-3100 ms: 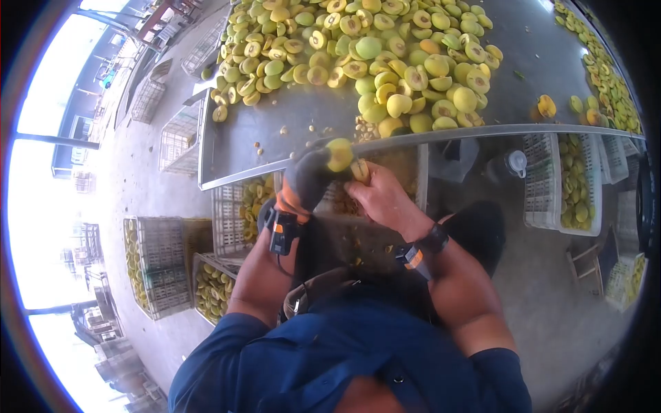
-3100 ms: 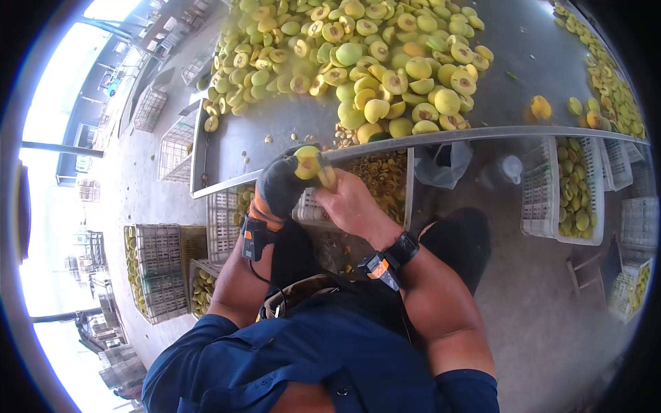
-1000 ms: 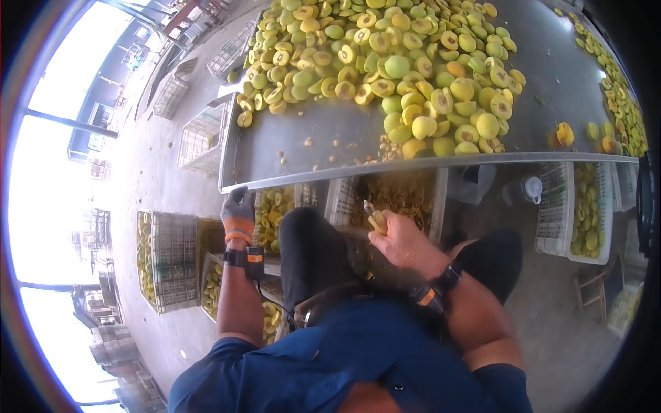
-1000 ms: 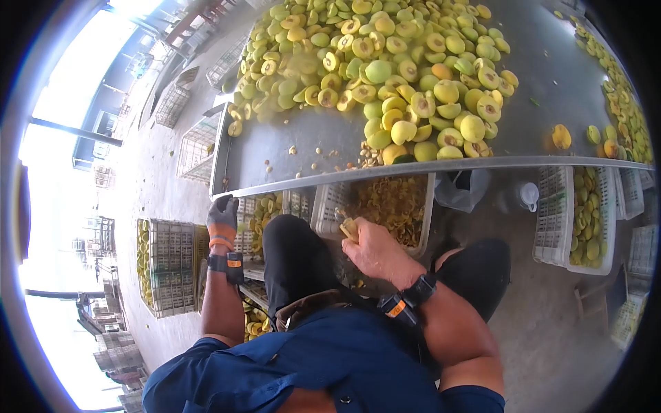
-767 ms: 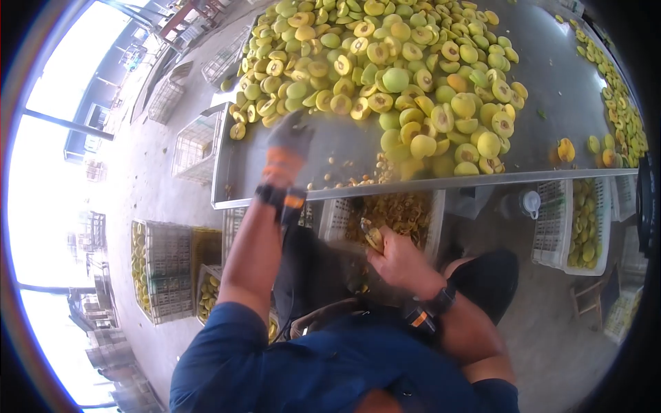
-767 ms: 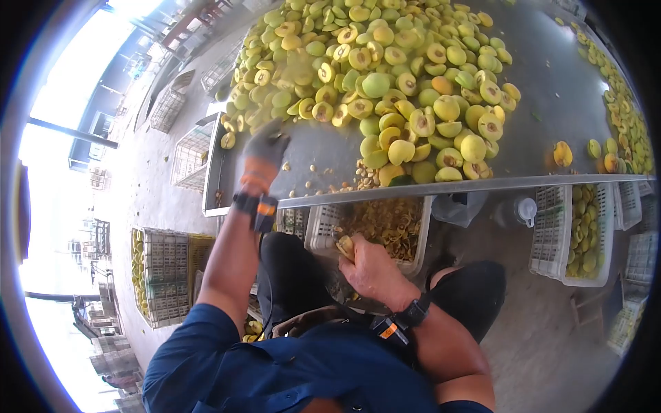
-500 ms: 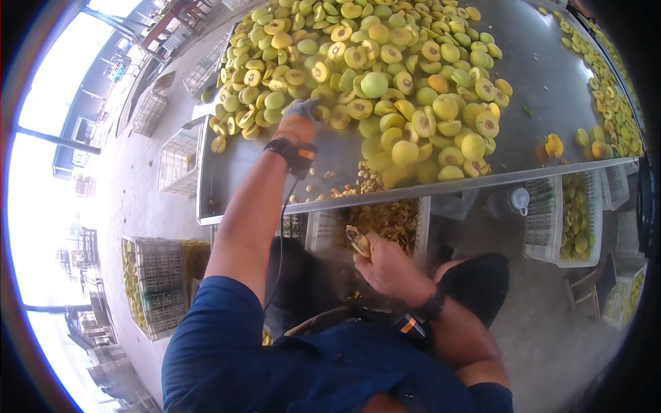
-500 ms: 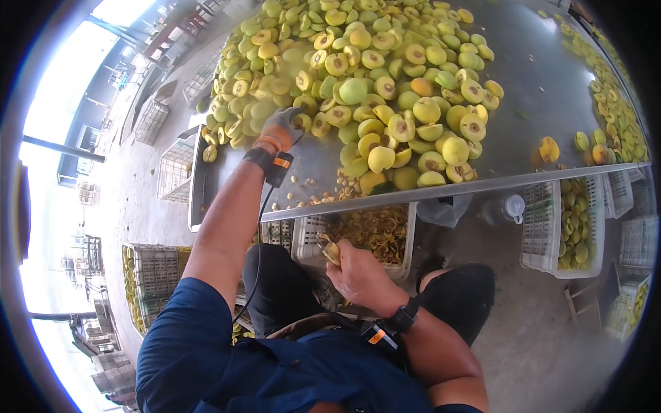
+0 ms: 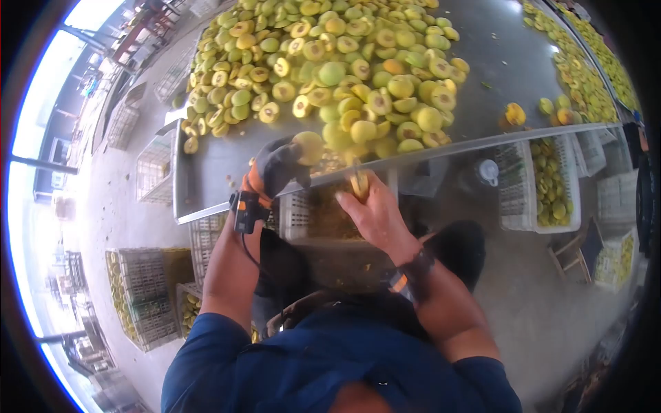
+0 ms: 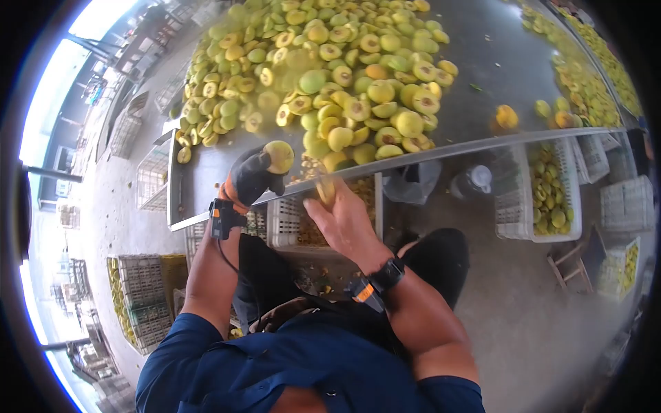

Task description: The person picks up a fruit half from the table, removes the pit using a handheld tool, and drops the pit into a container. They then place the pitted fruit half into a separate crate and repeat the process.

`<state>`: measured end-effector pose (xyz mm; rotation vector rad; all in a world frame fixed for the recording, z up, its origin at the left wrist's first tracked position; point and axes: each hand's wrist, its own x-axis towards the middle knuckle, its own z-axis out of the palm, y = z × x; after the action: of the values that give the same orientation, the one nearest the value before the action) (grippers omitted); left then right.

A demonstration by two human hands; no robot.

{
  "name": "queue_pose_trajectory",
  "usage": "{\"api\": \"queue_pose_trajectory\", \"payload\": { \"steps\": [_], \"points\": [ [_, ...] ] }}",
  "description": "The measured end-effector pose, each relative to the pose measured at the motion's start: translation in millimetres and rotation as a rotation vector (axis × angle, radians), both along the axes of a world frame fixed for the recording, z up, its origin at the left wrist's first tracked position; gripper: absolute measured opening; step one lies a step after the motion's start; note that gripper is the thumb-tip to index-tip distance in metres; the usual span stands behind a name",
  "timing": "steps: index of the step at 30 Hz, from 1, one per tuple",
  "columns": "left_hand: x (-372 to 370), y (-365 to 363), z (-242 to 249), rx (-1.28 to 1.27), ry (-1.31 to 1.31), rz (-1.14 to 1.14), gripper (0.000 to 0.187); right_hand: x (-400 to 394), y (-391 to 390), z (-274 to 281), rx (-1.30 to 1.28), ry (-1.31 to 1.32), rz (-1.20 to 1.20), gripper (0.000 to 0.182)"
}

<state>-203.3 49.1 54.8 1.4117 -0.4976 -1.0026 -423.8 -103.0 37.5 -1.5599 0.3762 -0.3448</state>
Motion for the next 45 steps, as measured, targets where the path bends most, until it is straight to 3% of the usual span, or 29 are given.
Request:
{"api": "queue_pose_trajectory", "payload": {
  "steps": [5,6,8,11,14,17,21,24,26,29,31,33,36,39,43,45],
  "points": [
    [-44.3,-32.9,1.2,0.053,0.168,-0.135,0.05,-11.3,-33.7,40.4,0.312,-0.013,0.12,0.042],
    [-57.0,-39.3,11.8,0.062,0.233,-0.126,0.048,-17.6,-40.0,50.7,0.319,0.013,0.103,0.035],
    [-60.8,-45.6,-9.1,-0.143,-0.273,-0.279,0.044,-29.5,-47.8,52.6,0.368,0.022,0.064,0.034],
    [-100.9,-71.9,26.0,-0.16,-0.397,-0.318,0.04,-42.8,-64.0,40.3,0.477,-0.038,0.026,0.033],
    [-118.3,-88.8,28.1,-0.039,0.085,-0.164,0.039,-55.6,-82.5,56.4,0.536,-0.086,-0.03,0.028],
    [-107.5,-94.7,-1.1,-0.06,-0.065,-0.073,0.041,-67.9,-132.7,50.2,0.314,-0.089,-0.26,0.027],
    [-74.5,-79.3,-19.8,0.011,-0.134,0.137,0.034,-86.2,-225.3,40.0,0.278,-0.098,-0.646,0.026],
    [-49.2,-69.9,-47.3,0.014,-0.332,0.228,0.038,-101.5,-308.6,17.5,0.039,0.035,-0.767,0.025],
    [-45.6,-71.5,-47.5,0.162,-0.645,0.248,0.041,-112.5,-366.6,1.6,-0.109,0.29,-0.8,0.036],
    [-42.1,-80.2,-47.8,0.397,-0.982,0.22,0.049,-111.9,-412.3,-21.1,-0.613,0.445,-0.958,0.048],
    [-43.7,-88.2,-44.1,0.484,-1.083,0.207,0.056,-110.6,-429.6,-24.3,-0.596,0.479,-0.951,0.051],
    [-47.5,-94.8,-39.4,0.497,-1.109,0.212,0.064,-107.5,-438.5,-29.3,-0.775,0.519,-0.983,0.047],
    [-45.9,-103.6,-40.4,0.656,-1.112,0.153,0.068,-97.8,-443.3,-31.5,-0.882,0.683,-0.732,0.044],
    [-45.5,-110.7,-38.7,0.669,-1.098,0.188,0.068,-93.1,-443.5,-27.3,-0.956,0.804,-0.65,0.042],
    [-36.2,-106.6,-36.6,0.701,-1.032,0.178,0.058,-103.5,-424.1,-26.7,-0.95,0.686,-0.809,0.038],
    [-31.7,-99.8,-42.6,0.667,-0.99,0.235,0.049,-107.1,-389.3,-10.5,-0.81,0.592,-0.836,0.036]
  ]
}}
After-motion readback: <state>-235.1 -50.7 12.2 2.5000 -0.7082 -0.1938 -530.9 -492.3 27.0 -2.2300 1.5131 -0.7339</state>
